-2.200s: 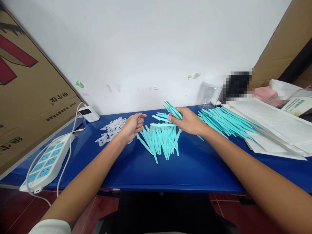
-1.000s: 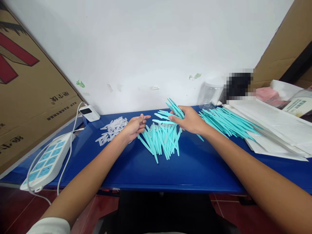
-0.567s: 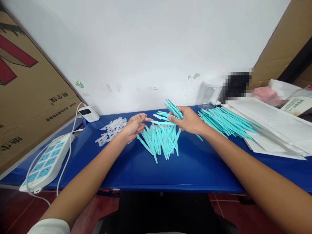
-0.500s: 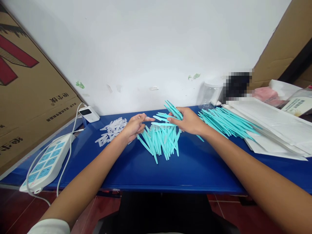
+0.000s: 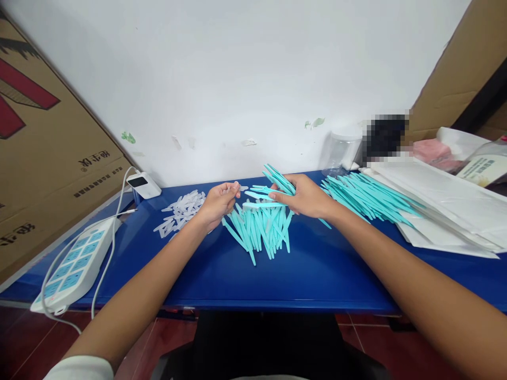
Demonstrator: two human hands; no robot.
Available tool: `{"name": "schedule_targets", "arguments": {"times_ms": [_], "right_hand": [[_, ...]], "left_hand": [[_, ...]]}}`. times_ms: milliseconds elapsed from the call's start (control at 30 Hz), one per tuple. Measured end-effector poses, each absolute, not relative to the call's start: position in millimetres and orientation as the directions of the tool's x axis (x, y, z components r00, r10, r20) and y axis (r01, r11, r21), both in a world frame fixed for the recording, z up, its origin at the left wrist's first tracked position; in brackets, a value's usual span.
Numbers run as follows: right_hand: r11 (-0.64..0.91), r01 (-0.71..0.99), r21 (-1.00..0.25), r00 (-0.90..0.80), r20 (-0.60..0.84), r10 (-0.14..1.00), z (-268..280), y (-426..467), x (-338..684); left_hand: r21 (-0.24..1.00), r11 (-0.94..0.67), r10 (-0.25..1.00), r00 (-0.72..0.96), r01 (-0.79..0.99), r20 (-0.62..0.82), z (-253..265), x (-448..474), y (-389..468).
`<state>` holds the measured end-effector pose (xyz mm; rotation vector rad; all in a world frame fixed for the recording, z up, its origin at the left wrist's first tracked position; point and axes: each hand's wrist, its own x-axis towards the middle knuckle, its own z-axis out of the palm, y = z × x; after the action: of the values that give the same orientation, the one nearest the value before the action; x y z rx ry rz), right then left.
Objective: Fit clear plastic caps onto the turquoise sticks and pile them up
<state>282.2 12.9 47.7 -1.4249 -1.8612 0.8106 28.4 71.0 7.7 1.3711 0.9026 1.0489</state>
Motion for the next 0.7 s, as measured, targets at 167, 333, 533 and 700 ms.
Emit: {"name": "schedule_targets", "arguments": {"times_ms": [167,333,533,700], "right_hand": [[0.227,0.566,-0.793,-0.216,0.123,0.969,48.0,11.3,282.1],[0.241,0.547,-0.802,-0.242,0.125,0.962,46.4,11.4,282.2],[0.237,0.52,-0.82,-0.237,0.128,0.963,43.8,12.8,282.9],[0.207,0.497,-0.843,-0.254,0.087,0.963,45.6,12.3,283.6]], "left_hand": [[0.997,-0.048,0.951,0.304,-0.054,0.063,7.0,29.6,69.9],[0.996,-0.03,0.947,0.318,-0.079,0.053,8.0,32.9,65.9],[0.998,0.011,0.951,0.31,-0.062,0.009,11.3,32.2,63.3],[0.993,0.1,0.929,0.363,-0.067,-0.069,10.4,27.6,68.2]]}}
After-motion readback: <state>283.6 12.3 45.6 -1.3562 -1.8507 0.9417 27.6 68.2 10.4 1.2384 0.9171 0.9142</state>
